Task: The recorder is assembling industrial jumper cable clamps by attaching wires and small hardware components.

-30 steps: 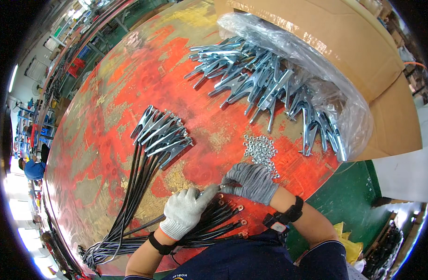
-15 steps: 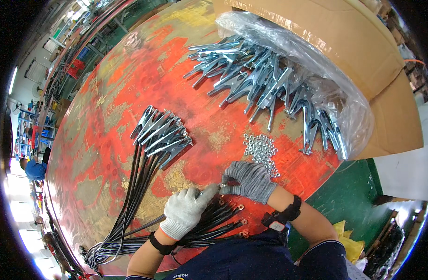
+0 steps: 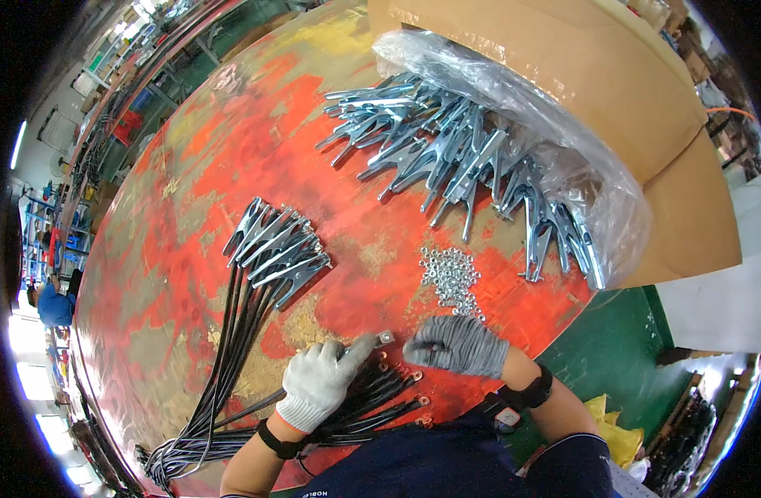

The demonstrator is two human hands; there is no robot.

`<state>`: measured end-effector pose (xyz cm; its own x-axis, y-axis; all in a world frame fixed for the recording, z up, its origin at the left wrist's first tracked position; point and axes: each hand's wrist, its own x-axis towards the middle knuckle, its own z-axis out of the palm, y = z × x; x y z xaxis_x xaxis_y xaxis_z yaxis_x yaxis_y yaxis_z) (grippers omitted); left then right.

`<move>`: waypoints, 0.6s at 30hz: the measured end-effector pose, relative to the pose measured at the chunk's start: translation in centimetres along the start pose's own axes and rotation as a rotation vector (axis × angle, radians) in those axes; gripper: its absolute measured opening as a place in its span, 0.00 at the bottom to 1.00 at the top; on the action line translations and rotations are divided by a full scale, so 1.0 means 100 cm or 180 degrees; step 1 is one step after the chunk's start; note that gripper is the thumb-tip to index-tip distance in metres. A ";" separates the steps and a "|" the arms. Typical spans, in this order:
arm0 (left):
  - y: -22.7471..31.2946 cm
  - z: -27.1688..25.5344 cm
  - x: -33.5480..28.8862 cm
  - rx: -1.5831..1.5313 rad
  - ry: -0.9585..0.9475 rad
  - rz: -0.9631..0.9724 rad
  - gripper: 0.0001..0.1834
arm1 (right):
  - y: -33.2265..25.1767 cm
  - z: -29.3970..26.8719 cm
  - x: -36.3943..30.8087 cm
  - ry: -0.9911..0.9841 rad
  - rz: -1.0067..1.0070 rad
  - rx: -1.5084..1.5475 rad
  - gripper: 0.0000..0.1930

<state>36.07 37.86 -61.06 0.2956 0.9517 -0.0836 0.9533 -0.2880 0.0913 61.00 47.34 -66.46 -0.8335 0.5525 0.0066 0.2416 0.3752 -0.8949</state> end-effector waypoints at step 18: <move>-0.042 -0.001 0.028 0.0227 0.0877 0.0430 0.21 | -0.019 -0.005 -0.019 0.0173 0.1124 0.1662 0.15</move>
<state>32.92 41.71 -61.59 0.4011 0.8945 0.1976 0.9113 -0.4115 0.0126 62.36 46.02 -64.56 -0.7180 0.6190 -0.3184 0.2117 -0.2416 -0.9470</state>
